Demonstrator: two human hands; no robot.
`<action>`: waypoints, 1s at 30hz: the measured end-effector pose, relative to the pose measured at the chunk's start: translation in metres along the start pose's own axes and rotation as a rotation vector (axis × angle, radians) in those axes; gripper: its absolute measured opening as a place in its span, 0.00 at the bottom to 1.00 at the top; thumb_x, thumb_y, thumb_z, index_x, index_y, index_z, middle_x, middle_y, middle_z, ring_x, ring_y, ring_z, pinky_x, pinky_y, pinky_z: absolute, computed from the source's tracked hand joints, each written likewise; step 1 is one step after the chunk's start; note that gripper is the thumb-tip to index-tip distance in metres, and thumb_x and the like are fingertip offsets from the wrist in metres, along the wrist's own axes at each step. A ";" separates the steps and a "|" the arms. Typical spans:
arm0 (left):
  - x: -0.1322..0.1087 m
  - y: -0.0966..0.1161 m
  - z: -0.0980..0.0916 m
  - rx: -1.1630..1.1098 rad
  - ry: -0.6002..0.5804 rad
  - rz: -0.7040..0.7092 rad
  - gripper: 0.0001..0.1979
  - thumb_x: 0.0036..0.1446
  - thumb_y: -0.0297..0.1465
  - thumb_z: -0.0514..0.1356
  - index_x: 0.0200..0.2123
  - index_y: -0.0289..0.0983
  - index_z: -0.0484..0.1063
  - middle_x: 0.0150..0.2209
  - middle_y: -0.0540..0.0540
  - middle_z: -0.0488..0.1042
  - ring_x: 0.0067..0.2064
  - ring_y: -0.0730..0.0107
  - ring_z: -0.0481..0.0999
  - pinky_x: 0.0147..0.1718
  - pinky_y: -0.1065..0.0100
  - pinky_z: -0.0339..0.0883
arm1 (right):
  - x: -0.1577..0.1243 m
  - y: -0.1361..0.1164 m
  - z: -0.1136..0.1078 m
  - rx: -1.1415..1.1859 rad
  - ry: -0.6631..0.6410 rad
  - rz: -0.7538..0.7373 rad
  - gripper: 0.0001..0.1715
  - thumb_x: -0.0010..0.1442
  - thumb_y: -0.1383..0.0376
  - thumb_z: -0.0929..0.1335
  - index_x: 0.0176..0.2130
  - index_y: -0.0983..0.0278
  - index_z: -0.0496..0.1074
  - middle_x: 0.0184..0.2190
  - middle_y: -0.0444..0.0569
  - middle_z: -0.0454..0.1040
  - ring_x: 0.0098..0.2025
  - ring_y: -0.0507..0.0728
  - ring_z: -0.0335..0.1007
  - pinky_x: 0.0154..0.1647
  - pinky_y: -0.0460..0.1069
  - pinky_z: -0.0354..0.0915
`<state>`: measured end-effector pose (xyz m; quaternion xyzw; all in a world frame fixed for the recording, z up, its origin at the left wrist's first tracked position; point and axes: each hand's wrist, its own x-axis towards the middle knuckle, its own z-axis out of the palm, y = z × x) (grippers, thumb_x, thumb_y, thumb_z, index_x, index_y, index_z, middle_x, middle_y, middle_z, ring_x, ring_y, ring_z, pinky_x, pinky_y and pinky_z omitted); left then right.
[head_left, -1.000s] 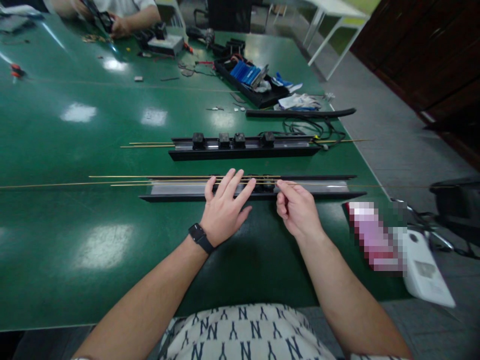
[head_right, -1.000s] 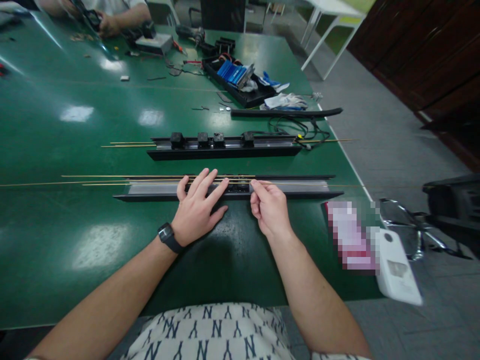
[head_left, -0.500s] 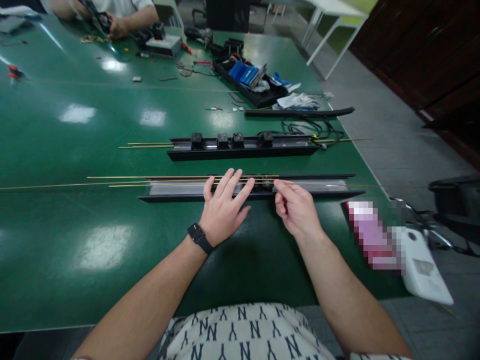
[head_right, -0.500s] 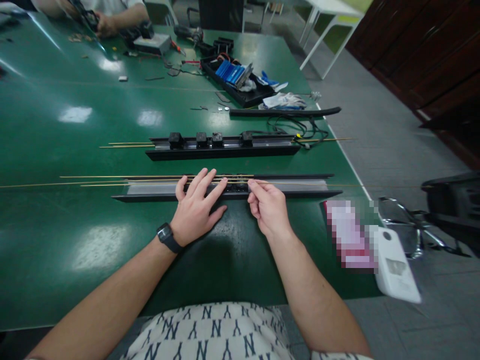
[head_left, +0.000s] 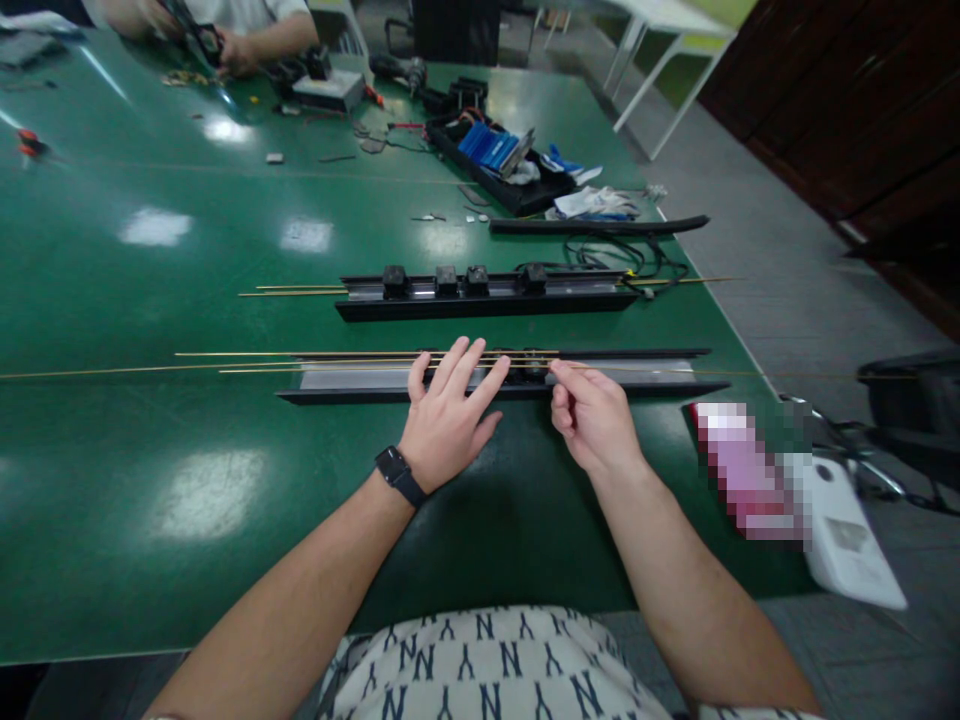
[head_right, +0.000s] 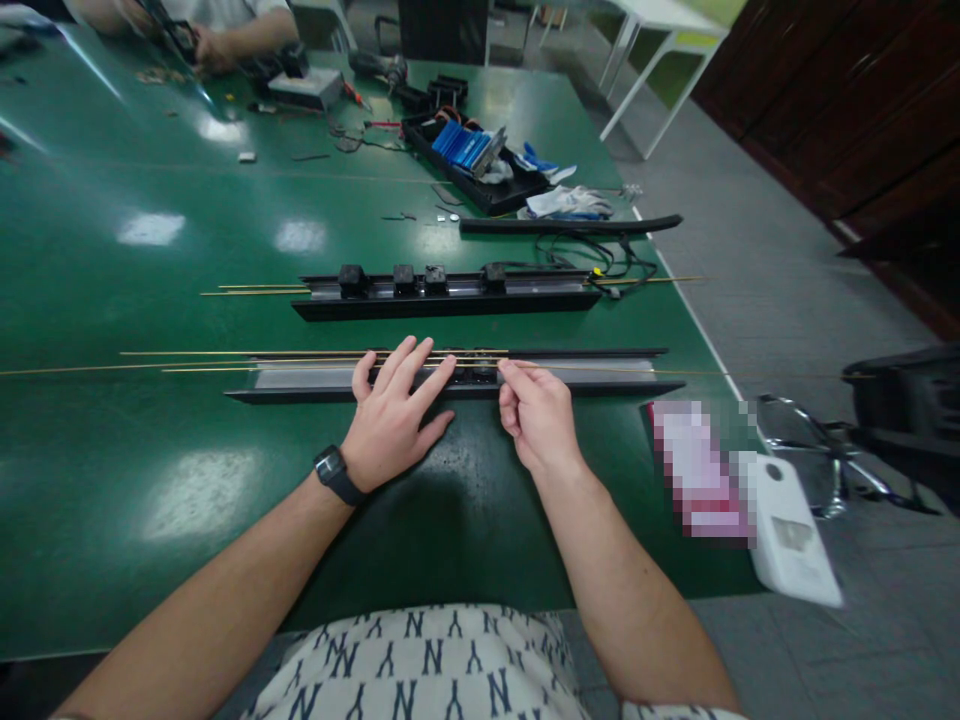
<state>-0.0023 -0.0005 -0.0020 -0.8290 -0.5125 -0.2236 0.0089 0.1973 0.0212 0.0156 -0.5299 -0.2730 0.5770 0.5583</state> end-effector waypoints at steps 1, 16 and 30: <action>0.000 0.000 0.000 0.000 0.001 0.001 0.32 0.66 0.40 0.62 0.72 0.46 0.62 0.75 0.37 0.59 0.77 0.48 0.55 0.72 0.41 0.37 | 0.000 0.000 0.000 0.001 -0.004 -0.002 0.20 0.50 0.59 0.81 0.36 0.65 0.74 0.16 0.38 0.68 0.12 0.45 0.53 0.08 0.41 0.46; -0.001 0.000 0.001 -0.006 0.013 0.002 0.33 0.65 0.39 0.63 0.72 0.46 0.63 0.75 0.37 0.59 0.76 0.47 0.56 0.72 0.41 0.37 | 0.001 0.002 -0.001 -0.033 -0.016 -0.014 0.23 0.50 0.55 0.81 0.37 0.65 0.75 0.16 0.38 0.69 0.11 0.45 0.54 0.08 0.41 0.45; 0.000 0.000 0.000 -0.007 0.013 0.004 0.33 0.66 0.39 0.63 0.71 0.45 0.63 0.75 0.36 0.60 0.76 0.47 0.56 0.72 0.40 0.38 | 0.000 -0.001 0.000 -0.021 -0.002 -0.004 0.22 0.49 0.57 0.81 0.37 0.65 0.75 0.16 0.38 0.68 0.12 0.46 0.54 0.08 0.40 0.45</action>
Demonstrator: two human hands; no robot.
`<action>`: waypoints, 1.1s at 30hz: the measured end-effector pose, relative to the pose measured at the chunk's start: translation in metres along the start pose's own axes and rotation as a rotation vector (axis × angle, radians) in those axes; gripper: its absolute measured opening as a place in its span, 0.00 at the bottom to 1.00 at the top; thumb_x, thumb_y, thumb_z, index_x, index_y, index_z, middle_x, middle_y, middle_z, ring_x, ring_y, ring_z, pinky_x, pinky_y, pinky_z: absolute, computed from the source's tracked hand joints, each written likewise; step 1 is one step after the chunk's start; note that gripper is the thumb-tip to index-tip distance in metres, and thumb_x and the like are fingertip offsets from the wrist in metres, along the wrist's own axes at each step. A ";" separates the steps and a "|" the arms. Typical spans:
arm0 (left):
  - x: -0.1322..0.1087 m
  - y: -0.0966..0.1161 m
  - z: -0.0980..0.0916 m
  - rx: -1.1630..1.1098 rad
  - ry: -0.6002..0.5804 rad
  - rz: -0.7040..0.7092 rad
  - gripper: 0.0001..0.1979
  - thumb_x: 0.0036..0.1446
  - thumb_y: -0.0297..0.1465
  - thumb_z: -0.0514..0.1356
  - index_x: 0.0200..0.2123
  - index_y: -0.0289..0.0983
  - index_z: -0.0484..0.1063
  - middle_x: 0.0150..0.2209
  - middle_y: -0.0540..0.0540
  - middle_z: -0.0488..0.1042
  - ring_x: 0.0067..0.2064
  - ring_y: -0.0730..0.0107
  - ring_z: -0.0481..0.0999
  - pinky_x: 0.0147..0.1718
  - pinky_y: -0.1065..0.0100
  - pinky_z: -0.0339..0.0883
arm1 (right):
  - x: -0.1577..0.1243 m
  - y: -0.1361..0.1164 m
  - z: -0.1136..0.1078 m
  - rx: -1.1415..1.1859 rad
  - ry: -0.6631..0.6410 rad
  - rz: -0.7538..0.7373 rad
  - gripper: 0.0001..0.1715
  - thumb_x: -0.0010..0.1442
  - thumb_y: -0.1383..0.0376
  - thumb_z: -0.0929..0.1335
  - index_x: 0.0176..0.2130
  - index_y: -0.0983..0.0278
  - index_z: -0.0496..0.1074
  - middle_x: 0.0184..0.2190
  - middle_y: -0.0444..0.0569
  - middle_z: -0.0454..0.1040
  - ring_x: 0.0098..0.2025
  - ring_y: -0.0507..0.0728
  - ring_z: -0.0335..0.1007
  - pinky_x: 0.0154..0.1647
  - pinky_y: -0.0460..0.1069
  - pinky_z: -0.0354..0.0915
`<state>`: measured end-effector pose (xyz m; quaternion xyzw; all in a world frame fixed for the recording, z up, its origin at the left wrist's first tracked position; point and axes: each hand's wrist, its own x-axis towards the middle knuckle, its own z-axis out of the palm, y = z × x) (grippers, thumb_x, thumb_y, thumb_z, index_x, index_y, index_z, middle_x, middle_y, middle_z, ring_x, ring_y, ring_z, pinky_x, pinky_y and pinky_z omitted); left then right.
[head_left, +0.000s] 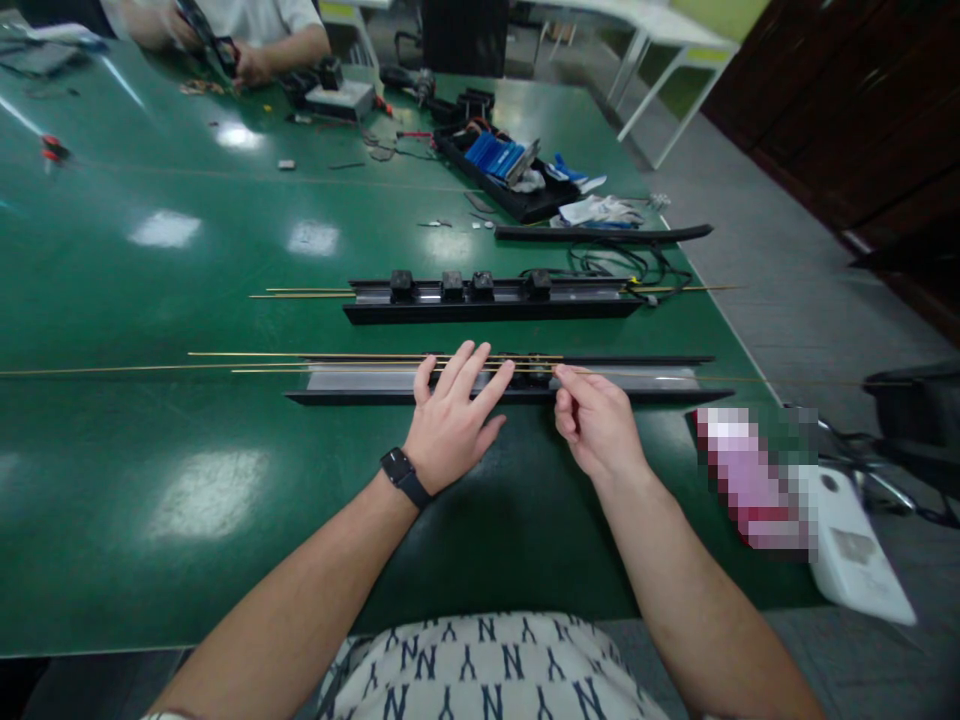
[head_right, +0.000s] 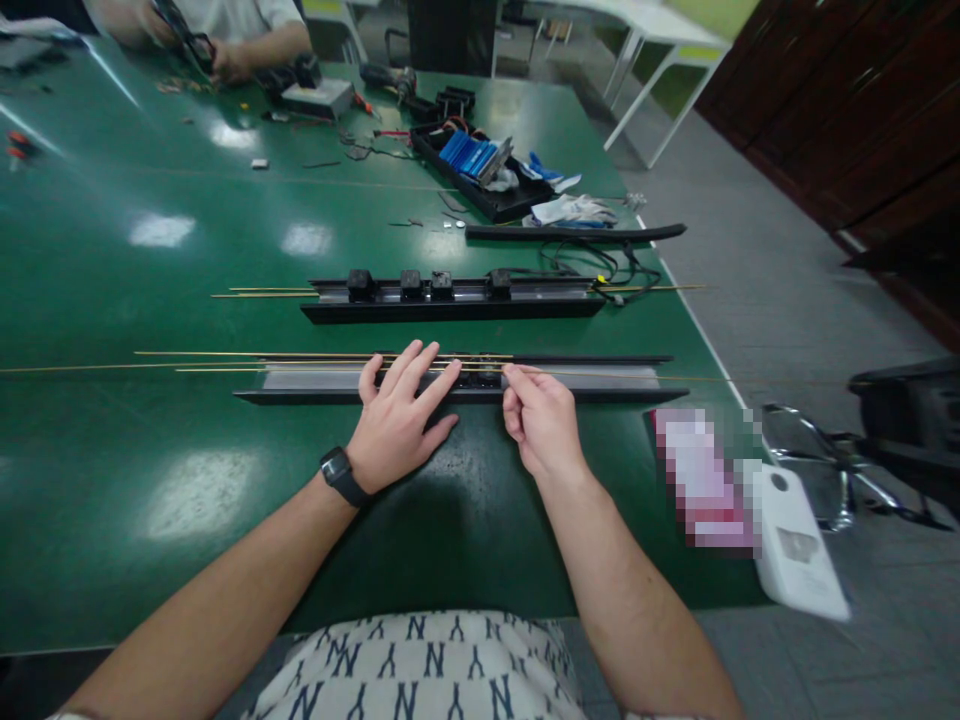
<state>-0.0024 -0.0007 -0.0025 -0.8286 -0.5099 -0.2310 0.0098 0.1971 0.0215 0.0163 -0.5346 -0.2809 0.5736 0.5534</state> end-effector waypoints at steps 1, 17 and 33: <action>0.000 0.000 0.000 -0.001 0.000 0.000 0.33 0.66 0.39 0.63 0.71 0.45 0.63 0.75 0.36 0.59 0.76 0.47 0.56 0.72 0.40 0.38 | 0.000 0.000 0.000 -0.002 0.001 -0.002 0.21 0.50 0.57 0.81 0.37 0.65 0.75 0.16 0.38 0.68 0.12 0.46 0.53 0.08 0.40 0.45; 0.000 0.000 0.000 0.006 -0.006 -0.004 0.32 0.66 0.40 0.63 0.71 0.46 0.63 0.75 0.37 0.59 0.76 0.48 0.56 0.72 0.40 0.37 | 0.000 0.002 -0.001 -0.016 -0.005 -0.022 0.22 0.51 0.56 0.81 0.38 0.65 0.75 0.17 0.39 0.70 0.11 0.46 0.55 0.07 0.40 0.46; 0.000 0.000 0.001 0.017 0.002 0.000 0.32 0.66 0.40 0.63 0.71 0.46 0.63 0.75 0.37 0.59 0.76 0.49 0.56 0.72 0.41 0.37 | 0.002 0.004 -0.002 -0.009 -0.007 -0.012 0.21 0.51 0.57 0.81 0.37 0.66 0.76 0.17 0.39 0.70 0.11 0.45 0.54 0.07 0.40 0.45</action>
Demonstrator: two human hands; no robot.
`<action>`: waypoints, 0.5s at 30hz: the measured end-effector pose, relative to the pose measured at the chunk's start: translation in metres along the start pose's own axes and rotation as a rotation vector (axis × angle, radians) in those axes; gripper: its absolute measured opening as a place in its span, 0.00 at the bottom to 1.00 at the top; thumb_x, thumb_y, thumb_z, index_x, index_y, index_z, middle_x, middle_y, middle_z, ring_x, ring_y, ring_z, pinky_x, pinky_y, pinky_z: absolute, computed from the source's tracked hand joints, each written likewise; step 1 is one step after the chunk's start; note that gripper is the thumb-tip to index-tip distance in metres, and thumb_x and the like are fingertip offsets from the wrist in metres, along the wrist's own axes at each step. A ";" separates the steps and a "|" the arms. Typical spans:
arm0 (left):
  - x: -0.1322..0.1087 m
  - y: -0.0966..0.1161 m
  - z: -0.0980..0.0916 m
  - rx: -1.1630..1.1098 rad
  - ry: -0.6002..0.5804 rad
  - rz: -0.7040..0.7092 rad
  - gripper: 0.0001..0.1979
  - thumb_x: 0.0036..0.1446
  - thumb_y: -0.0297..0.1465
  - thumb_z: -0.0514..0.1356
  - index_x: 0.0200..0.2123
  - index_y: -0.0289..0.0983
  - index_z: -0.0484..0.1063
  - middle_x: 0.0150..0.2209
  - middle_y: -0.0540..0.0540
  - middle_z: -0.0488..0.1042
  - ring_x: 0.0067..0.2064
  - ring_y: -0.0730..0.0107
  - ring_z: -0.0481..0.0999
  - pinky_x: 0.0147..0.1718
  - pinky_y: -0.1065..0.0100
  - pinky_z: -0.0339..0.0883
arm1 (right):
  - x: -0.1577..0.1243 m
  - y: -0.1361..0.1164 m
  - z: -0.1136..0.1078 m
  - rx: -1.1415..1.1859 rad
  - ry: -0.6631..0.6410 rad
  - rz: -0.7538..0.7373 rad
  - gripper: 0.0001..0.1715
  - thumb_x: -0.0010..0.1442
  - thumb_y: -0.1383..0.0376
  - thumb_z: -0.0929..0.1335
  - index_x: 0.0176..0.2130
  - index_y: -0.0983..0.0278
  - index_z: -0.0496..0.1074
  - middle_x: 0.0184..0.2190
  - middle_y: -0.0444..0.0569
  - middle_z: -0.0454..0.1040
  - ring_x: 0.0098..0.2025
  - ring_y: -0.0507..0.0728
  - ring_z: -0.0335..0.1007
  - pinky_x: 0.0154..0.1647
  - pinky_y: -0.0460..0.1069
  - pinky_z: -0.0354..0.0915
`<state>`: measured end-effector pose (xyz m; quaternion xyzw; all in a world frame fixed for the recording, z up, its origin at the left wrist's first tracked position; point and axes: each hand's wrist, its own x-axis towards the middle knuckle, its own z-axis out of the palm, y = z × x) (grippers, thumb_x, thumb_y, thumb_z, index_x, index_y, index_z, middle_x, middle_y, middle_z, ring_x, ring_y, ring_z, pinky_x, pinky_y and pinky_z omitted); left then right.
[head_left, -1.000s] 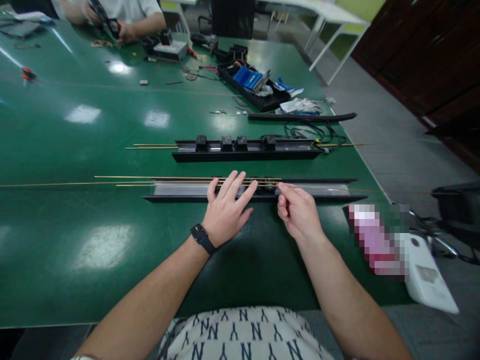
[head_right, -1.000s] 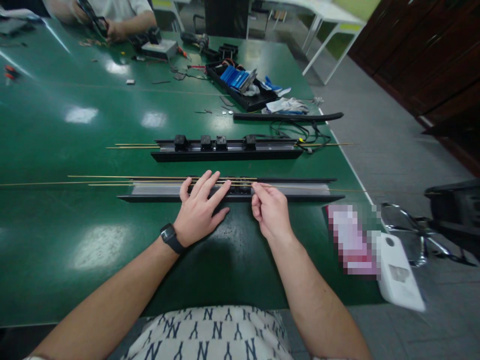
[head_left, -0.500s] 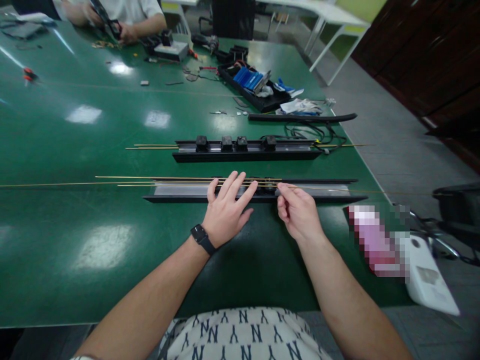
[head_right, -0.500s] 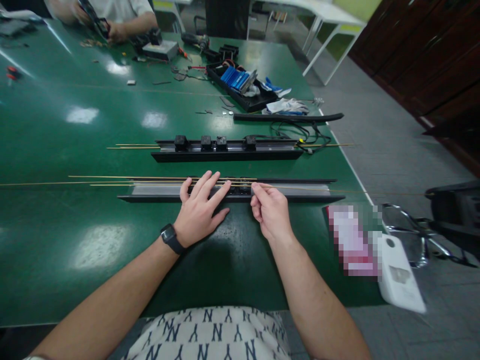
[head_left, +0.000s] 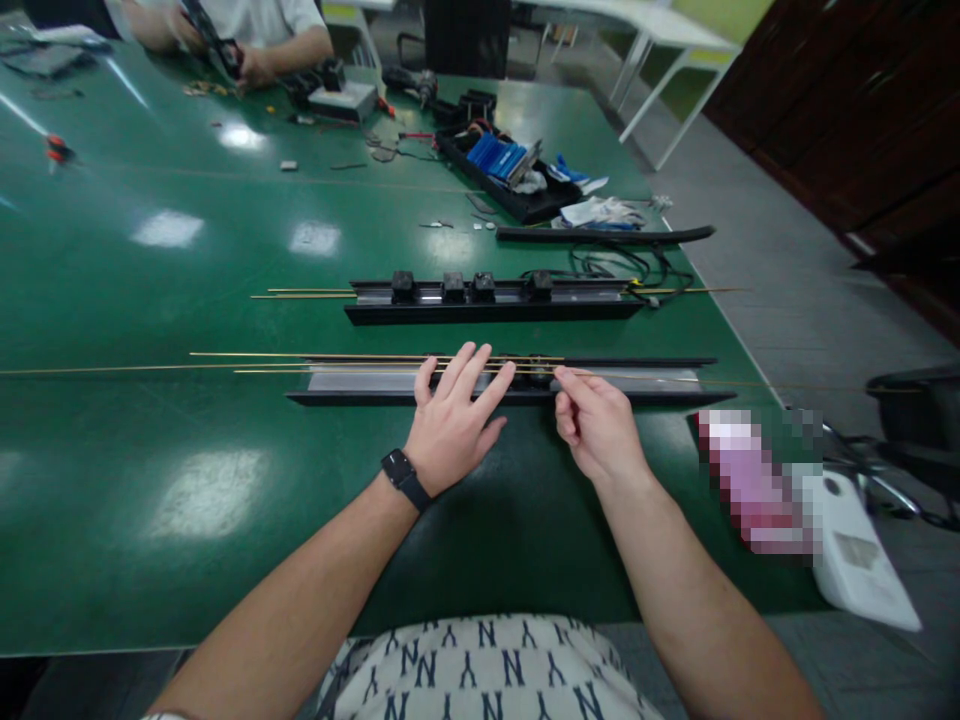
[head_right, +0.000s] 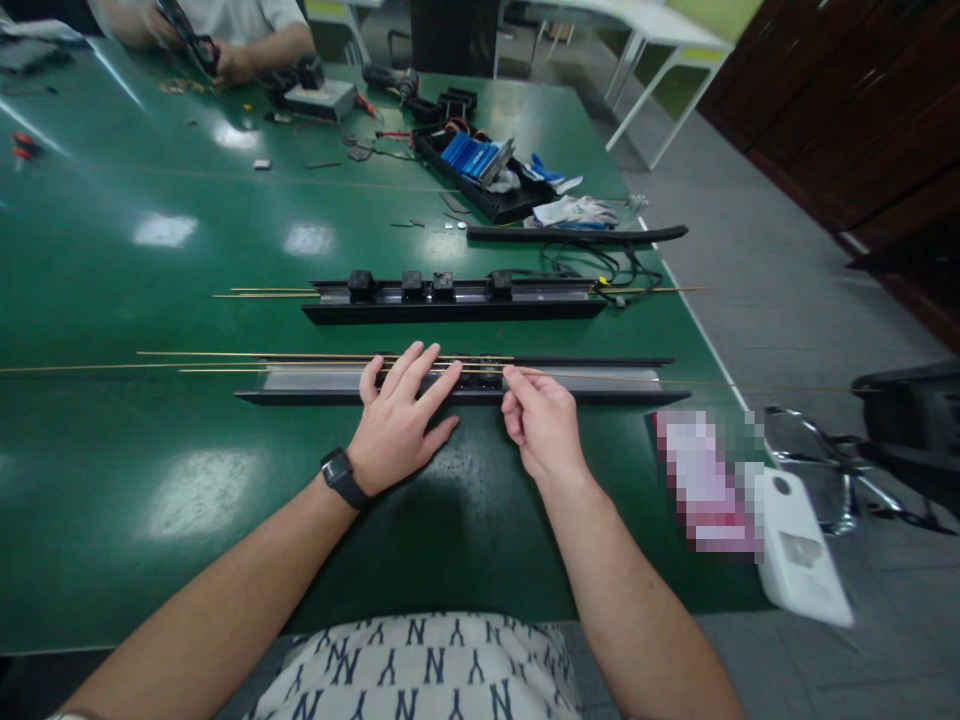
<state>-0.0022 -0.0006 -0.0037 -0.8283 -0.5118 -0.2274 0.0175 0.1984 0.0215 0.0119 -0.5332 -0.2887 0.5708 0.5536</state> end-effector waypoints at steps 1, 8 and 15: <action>0.000 0.000 0.000 0.002 0.000 0.002 0.32 0.66 0.41 0.63 0.71 0.46 0.63 0.75 0.37 0.59 0.77 0.49 0.55 0.72 0.41 0.37 | 0.000 0.000 0.000 0.001 0.002 0.000 0.21 0.51 0.57 0.81 0.37 0.66 0.76 0.17 0.39 0.70 0.11 0.45 0.54 0.07 0.40 0.45; 0.000 0.000 0.000 0.001 0.006 0.003 0.32 0.66 0.41 0.63 0.71 0.45 0.63 0.75 0.37 0.60 0.76 0.48 0.56 0.72 0.41 0.36 | 0.000 0.000 0.000 0.004 0.001 -0.003 0.22 0.50 0.57 0.81 0.38 0.66 0.77 0.17 0.39 0.70 0.11 0.46 0.55 0.07 0.40 0.45; 0.000 0.000 0.000 0.000 0.006 0.005 0.32 0.67 0.41 0.63 0.71 0.45 0.63 0.75 0.37 0.60 0.76 0.49 0.56 0.72 0.41 0.37 | 0.000 0.000 -0.001 0.010 0.001 -0.001 0.21 0.51 0.58 0.81 0.38 0.67 0.77 0.17 0.39 0.70 0.12 0.45 0.55 0.07 0.40 0.46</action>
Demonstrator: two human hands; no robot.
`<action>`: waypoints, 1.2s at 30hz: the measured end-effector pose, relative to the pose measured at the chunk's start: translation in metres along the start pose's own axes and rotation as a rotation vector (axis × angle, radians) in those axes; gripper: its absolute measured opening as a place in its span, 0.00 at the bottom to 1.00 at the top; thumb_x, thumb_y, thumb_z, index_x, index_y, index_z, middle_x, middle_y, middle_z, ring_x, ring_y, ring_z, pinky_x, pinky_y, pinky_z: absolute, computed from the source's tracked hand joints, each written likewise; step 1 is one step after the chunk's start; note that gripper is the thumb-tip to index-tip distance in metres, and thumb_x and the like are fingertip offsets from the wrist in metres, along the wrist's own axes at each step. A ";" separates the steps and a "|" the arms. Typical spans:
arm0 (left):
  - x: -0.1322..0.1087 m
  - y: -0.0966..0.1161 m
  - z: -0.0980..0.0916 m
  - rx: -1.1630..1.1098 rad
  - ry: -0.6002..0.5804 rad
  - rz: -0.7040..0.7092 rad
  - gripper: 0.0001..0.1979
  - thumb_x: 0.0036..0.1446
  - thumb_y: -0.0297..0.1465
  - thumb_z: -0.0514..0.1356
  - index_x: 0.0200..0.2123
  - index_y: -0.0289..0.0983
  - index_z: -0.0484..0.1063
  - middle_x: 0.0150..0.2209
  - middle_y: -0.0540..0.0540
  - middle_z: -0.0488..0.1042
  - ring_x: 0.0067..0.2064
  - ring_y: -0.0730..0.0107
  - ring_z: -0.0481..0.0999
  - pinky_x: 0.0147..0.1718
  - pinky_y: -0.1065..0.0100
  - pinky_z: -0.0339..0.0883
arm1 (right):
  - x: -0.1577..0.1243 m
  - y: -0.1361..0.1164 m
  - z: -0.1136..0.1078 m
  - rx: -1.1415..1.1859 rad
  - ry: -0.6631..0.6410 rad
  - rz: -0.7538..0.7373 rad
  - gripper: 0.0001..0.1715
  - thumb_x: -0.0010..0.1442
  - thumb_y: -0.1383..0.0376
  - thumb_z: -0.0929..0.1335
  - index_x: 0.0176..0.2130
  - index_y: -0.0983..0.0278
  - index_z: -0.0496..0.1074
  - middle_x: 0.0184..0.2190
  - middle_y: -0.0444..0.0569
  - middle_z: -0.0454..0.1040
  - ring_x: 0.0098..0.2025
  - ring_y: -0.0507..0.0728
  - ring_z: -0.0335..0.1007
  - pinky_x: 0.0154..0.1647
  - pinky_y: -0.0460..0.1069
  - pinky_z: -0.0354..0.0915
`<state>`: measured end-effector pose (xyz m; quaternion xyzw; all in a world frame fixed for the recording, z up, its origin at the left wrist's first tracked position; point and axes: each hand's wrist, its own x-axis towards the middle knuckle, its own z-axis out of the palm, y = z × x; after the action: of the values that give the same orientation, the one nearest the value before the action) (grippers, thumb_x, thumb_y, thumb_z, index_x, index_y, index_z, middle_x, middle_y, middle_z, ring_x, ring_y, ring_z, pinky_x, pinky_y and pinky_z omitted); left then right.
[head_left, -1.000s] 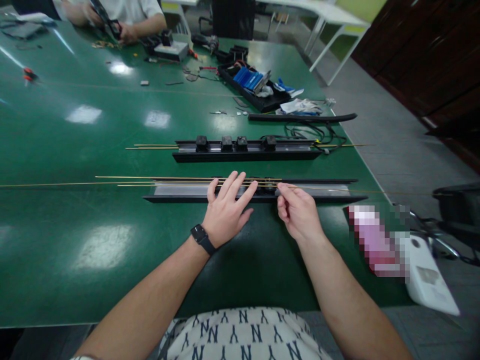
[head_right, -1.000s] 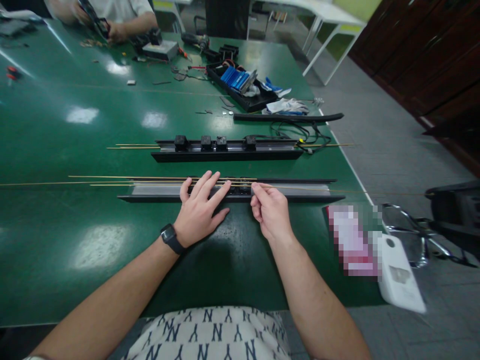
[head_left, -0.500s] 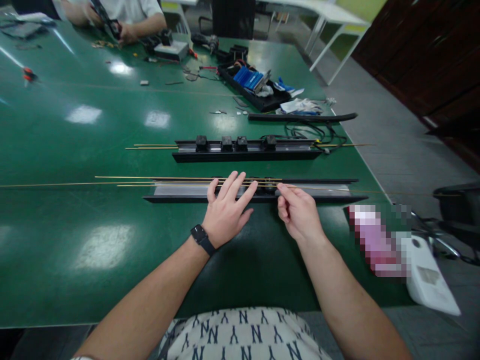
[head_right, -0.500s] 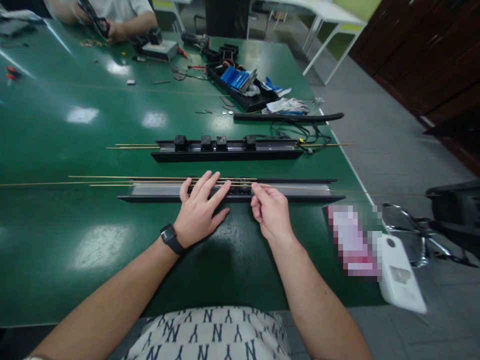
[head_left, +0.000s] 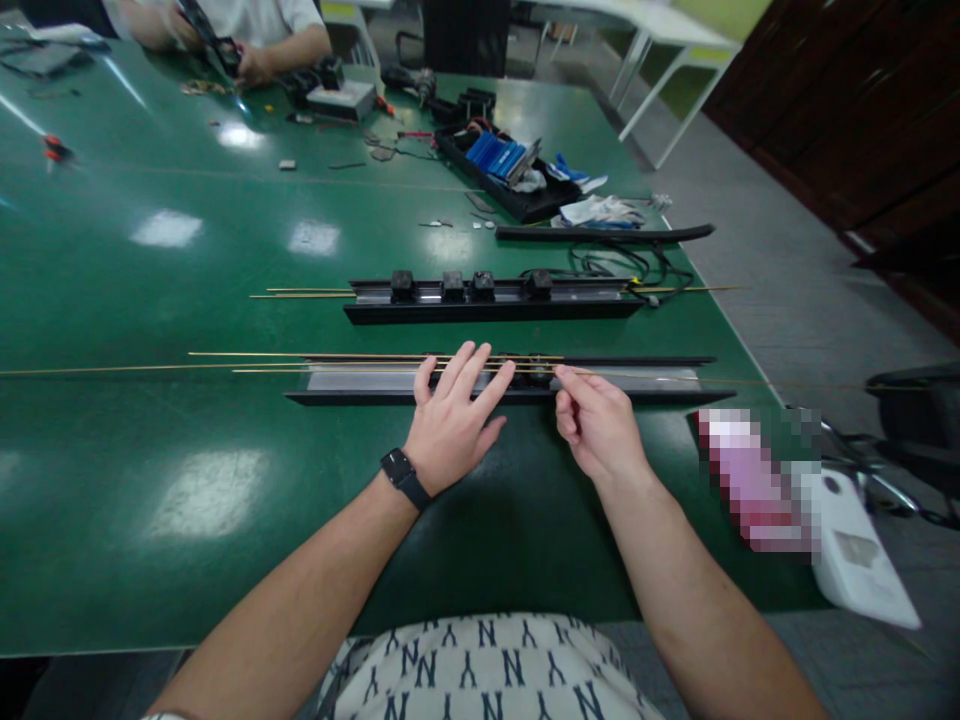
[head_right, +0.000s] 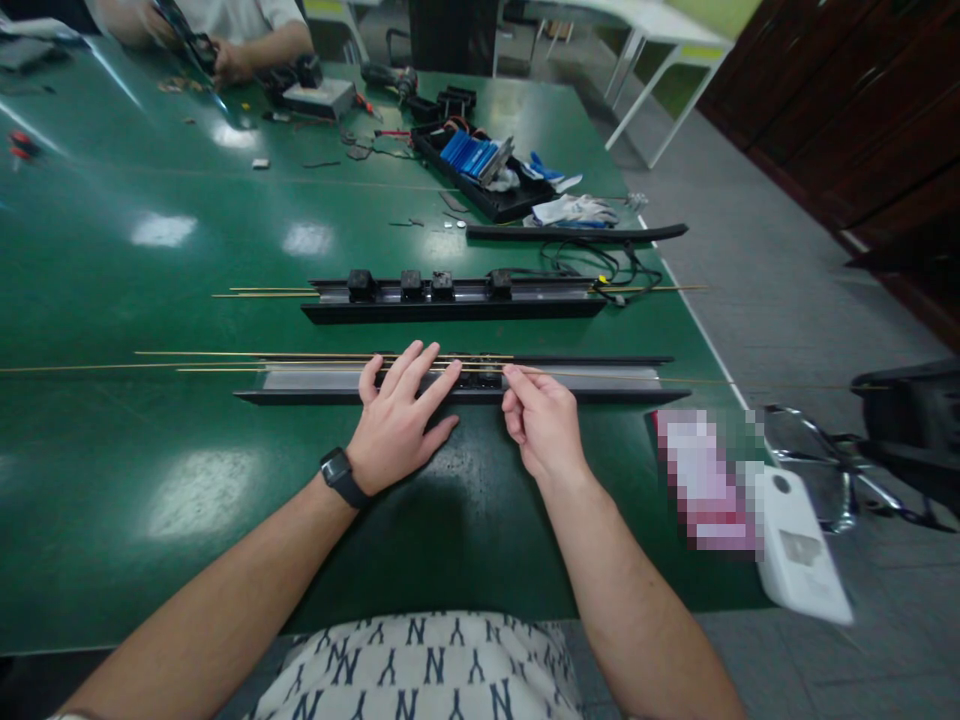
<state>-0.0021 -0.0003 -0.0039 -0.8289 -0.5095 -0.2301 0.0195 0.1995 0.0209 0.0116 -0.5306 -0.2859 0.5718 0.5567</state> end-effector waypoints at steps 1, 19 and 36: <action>0.000 0.000 0.000 0.000 0.001 0.000 0.32 0.67 0.41 0.63 0.71 0.45 0.63 0.75 0.37 0.60 0.76 0.49 0.56 0.72 0.41 0.37 | 0.000 0.000 0.000 -0.001 0.002 0.002 0.21 0.51 0.58 0.81 0.38 0.67 0.77 0.17 0.39 0.70 0.12 0.45 0.55 0.07 0.40 0.45; 0.000 -0.001 0.000 -0.010 -0.006 -0.002 0.33 0.66 0.41 0.63 0.72 0.46 0.63 0.75 0.37 0.59 0.77 0.49 0.55 0.72 0.42 0.36 | -0.002 -0.001 0.004 -0.037 0.001 -0.008 0.20 0.53 0.56 0.80 0.35 0.65 0.73 0.17 0.39 0.69 0.11 0.46 0.54 0.07 0.40 0.45; 0.000 0.000 -0.002 -0.012 -0.023 -0.013 0.33 0.65 0.39 0.63 0.72 0.46 0.63 0.75 0.38 0.59 0.76 0.47 0.56 0.72 0.40 0.37 | 0.000 0.001 0.002 -0.026 0.012 -0.021 0.22 0.50 0.56 0.82 0.38 0.67 0.78 0.17 0.39 0.70 0.12 0.45 0.55 0.08 0.40 0.45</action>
<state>-0.0023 -0.0009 -0.0024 -0.8282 -0.5138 -0.2237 0.0071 0.1970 0.0209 0.0114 -0.5383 -0.2956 0.5589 0.5572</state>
